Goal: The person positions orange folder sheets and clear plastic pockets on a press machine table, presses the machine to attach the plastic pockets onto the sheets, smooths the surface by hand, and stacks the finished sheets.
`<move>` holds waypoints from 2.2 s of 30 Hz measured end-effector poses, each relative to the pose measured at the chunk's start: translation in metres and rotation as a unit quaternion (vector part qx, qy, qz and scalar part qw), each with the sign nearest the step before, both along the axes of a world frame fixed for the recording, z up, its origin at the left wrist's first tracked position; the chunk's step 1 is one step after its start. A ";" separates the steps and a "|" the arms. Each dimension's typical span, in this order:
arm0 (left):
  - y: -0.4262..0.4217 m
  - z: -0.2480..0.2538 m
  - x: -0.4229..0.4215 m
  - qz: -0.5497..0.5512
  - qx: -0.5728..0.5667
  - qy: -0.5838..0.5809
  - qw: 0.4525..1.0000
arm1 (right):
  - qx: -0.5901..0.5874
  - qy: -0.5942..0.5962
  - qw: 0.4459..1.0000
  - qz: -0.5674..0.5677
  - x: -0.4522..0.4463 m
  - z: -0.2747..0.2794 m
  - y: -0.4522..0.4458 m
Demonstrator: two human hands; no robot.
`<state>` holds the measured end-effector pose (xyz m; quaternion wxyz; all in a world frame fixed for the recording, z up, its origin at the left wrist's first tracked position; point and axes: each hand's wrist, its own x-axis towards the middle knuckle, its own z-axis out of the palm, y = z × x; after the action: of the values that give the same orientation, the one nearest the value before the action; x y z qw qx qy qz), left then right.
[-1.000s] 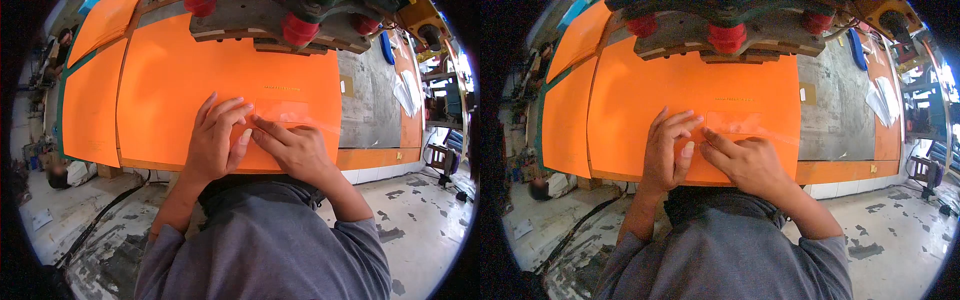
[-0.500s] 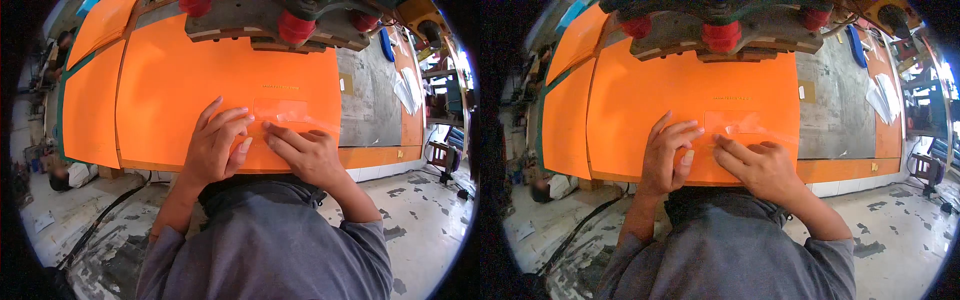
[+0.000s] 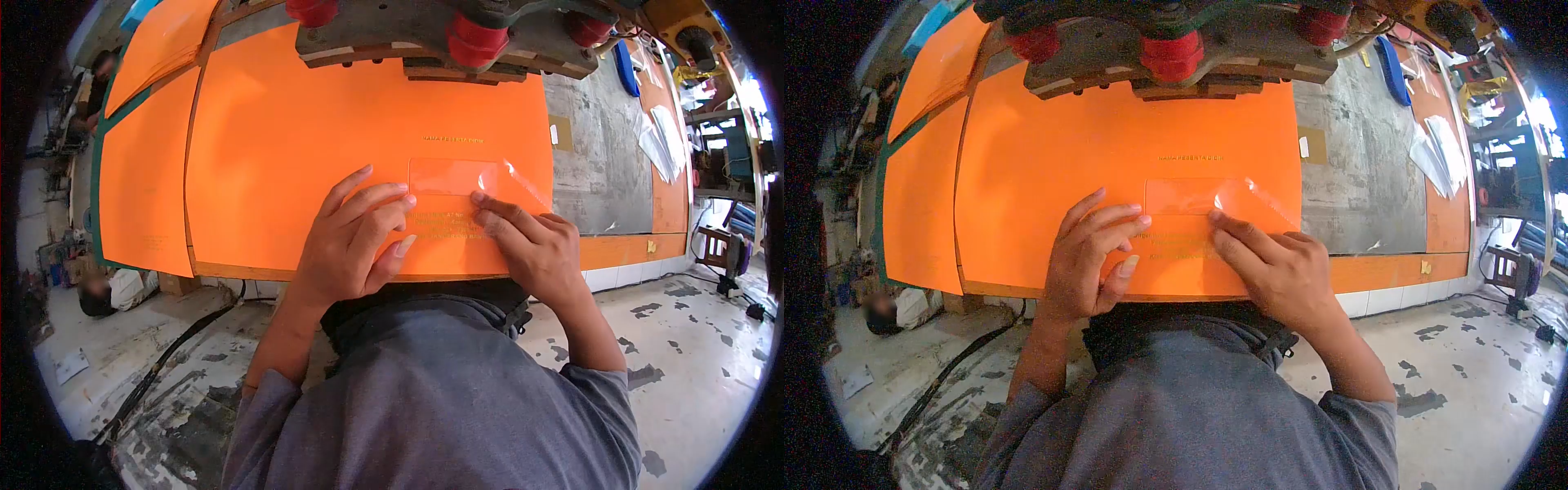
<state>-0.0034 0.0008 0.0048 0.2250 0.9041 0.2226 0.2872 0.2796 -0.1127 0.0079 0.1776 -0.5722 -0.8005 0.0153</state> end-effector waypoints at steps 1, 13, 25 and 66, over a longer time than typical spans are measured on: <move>0.000 0.000 0.000 0.000 -0.001 0.001 1.000 | 0.000 0.000 1.000 0.000 0.002 0.000 -0.001; 0.000 -0.005 0.001 0.004 -0.018 -0.014 1.000 | -0.009 -0.018 0.999 -0.035 0.016 0.005 -0.012; 0.005 -0.001 0.006 -0.005 -0.031 0.043 0.999 | 0.030 0.042 0.995 -0.089 0.040 0.005 -0.015; 0.005 -0.003 0.008 0.028 -0.014 0.094 0.995 | -0.094 0.079 0.978 -0.166 0.010 0.016 0.006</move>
<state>0.0044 0.0054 0.0021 0.2072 0.9174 0.2719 0.2037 0.2901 -0.1069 0.0241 0.1854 -0.7086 -0.6725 0.1060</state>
